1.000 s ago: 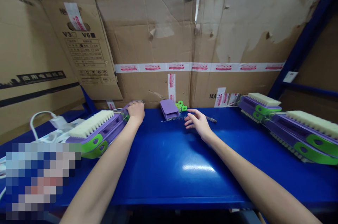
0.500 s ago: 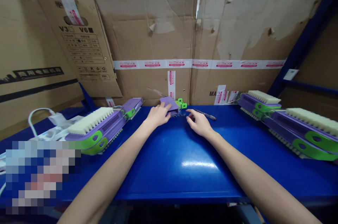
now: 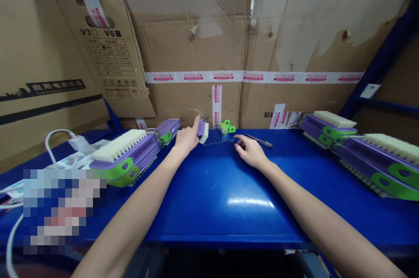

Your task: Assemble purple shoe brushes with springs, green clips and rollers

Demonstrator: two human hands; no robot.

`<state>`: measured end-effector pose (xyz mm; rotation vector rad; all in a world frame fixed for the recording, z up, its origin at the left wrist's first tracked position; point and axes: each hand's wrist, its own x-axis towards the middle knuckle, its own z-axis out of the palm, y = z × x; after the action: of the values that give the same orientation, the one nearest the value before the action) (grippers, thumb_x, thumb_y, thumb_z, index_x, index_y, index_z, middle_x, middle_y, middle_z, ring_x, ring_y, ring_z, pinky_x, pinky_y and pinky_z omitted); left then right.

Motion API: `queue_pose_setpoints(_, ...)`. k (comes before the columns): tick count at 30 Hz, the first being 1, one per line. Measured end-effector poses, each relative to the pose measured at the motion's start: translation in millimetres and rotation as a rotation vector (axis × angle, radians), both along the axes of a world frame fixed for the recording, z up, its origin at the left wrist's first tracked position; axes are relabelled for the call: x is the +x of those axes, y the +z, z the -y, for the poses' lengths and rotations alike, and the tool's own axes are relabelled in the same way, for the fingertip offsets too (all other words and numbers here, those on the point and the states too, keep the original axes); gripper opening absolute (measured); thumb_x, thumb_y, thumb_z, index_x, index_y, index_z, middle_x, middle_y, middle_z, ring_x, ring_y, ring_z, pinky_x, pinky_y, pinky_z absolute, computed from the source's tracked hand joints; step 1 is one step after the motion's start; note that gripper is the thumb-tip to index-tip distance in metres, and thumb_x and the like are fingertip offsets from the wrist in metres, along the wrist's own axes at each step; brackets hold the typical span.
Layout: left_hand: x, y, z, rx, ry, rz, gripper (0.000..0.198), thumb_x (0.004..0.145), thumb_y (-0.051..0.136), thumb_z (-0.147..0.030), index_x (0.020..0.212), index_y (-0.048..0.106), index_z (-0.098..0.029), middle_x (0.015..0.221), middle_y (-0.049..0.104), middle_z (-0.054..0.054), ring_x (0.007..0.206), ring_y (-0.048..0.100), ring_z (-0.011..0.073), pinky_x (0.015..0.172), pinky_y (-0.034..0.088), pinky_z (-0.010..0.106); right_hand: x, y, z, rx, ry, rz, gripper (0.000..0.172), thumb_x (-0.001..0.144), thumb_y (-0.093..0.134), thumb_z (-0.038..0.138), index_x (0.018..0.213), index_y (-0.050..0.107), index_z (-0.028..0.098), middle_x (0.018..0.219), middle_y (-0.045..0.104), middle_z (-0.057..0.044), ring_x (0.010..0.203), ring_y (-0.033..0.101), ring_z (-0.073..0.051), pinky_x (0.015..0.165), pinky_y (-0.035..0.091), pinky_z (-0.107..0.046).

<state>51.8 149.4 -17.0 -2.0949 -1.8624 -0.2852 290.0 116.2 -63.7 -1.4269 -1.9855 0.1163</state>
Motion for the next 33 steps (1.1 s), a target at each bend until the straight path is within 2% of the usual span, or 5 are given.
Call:
queue_pose_setpoints(6, -9.4, -7.4, -7.6, -0.011, -0.004, 0.316, 0.064, 0.080, 0.048, -0.018, 0.142, 0.035, -0.028, 0.111, 0.068, 0.010, 0.101, 0.064, 0.0288, 0.083, 0.049, 0.035, -0.3, 0.8, 0.8, 0.000, -0.001, 0.002, 0.033, 0.084, 0.049, 0.025, 0.115, 0.058, 0.020, 0.093, 0.067, -0.005, 0.077, 0.061, -0.017, 0.073, 0.044, -0.028)
queue_pose_setpoints(16, -18.6, -19.2, -23.0, 0.053, -0.086, 0.647, 0.053, 0.078, 0.047, -0.009, 0.130, 0.051, -0.016, 0.125, 0.062, 0.005, 0.115, 0.057, 0.0207, 0.096, 0.044, 0.027, 0.7, 0.3, -0.1, -0.002, 0.000, 0.012, 0.034, 0.085, 0.048, 0.025, 0.117, 0.058, 0.020, 0.093, 0.067, -0.006, 0.077, 0.060, -0.017, 0.071, 0.043, -0.027)
queue_pose_setpoints(21, -20.2, -22.3, -26.0, 0.070, -0.055, 0.663, 0.049, 0.080, 0.047, -0.011, 0.128, 0.054, -0.015, 0.123, 0.063, 0.008, 0.113, 0.059, 0.0206, 0.095, 0.044, 0.027, 0.7, -0.2, -0.5, 0.004, -0.001, 0.008, 0.034, 0.084, 0.049, 0.024, 0.116, 0.058, 0.019, 0.093, 0.067, -0.006, 0.080, 0.061, -0.018, 0.073, 0.044, -0.028)
queue_pose_setpoints(26, -20.1, -27.2, -27.9, -0.029, 0.001, 0.650, 0.039, 0.087, 0.045, -0.026, 0.122, 0.059, -0.016, 0.099, 0.072, 0.010, 0.087, 0.069, 0.0220, 0.079, 0.050, 0.028, 0.6, -1.0, -0.5, 0.004, -0.014, 0.003, 0.034, 0.084, 0.049, 0.024, 0.116, 0.058, 0.020, 0.094, 0.068, -0.006, 0.081, 0.062, -0.018, 0.074, 0.045, -0.028)
queue_pose_setpoints(33, -16.0, -25.4, -17.7, -0.021, 0.039, 0.374, 0.039, 0.088, 0.044, -0.037, 0.122, 0.056, -0.022, 0.107, 0.068, 0.011, 0.101, 0.064, 0.0276, 0.080, 0.048, 0.033, 0.4, -0.5, -0.2, -0.011, -0.016, 0.001, 0.035, 0.084, 0.049, 0.024, 0.117, 0.058, 0.019, 0.094, 0.067, -0.007, 0.081, 0.062, -0.018, 0.074, 0.045, -0.029)
